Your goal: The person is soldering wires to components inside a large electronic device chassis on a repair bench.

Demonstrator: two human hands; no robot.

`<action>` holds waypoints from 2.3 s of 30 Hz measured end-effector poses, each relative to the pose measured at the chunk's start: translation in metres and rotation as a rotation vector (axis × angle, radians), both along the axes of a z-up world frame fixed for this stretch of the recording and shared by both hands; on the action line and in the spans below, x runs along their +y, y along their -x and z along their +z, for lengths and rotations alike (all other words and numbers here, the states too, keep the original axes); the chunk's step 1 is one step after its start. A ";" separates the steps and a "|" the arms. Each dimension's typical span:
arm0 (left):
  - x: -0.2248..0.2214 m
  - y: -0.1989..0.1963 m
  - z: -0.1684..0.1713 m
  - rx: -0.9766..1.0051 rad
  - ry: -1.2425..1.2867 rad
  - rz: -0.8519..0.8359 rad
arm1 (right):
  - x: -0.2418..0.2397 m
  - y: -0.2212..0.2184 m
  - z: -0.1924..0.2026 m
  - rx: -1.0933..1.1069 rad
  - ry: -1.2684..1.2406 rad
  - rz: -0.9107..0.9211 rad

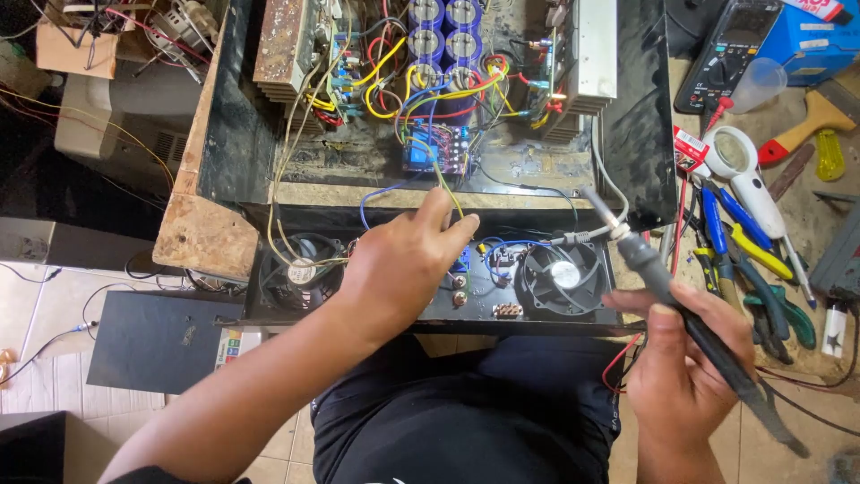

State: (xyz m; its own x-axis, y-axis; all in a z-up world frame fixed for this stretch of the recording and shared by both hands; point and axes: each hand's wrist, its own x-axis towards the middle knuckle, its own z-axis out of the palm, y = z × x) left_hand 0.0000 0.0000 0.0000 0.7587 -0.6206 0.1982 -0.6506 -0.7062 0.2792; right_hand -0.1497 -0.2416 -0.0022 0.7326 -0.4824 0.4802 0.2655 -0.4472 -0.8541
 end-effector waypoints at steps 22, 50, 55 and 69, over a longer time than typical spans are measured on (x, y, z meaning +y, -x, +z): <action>-0.001 -0.022 -0.003 -0.079 0.336 0.041 | 0.088 -0.094 0.026 -0.091 0.505 0.091; 0.016 0.028 0.040 0.898 0.767 0.014 | 0.072 -0.028 0.039 -0.054 0.432 0.128; -0.006 0.077 0.031 1.079 0.836 0.032 | 0.077 -0.001 0.022 -0.091 0.330 0.218; -0.013 0.080 0.041 0.583 0.811 -0.069 | 0.052 0.003 0.016 -0.154 0.344 0.145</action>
State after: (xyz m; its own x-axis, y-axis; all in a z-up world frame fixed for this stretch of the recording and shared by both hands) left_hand -0.0796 -0.0129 0.0406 0.8396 -0.5090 0.1897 -0.2908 -0.1263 0.9484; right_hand -0.1529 -0.1894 0.0136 0.6880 -0.1714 0.7052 0.4601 -0.6485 -0.6064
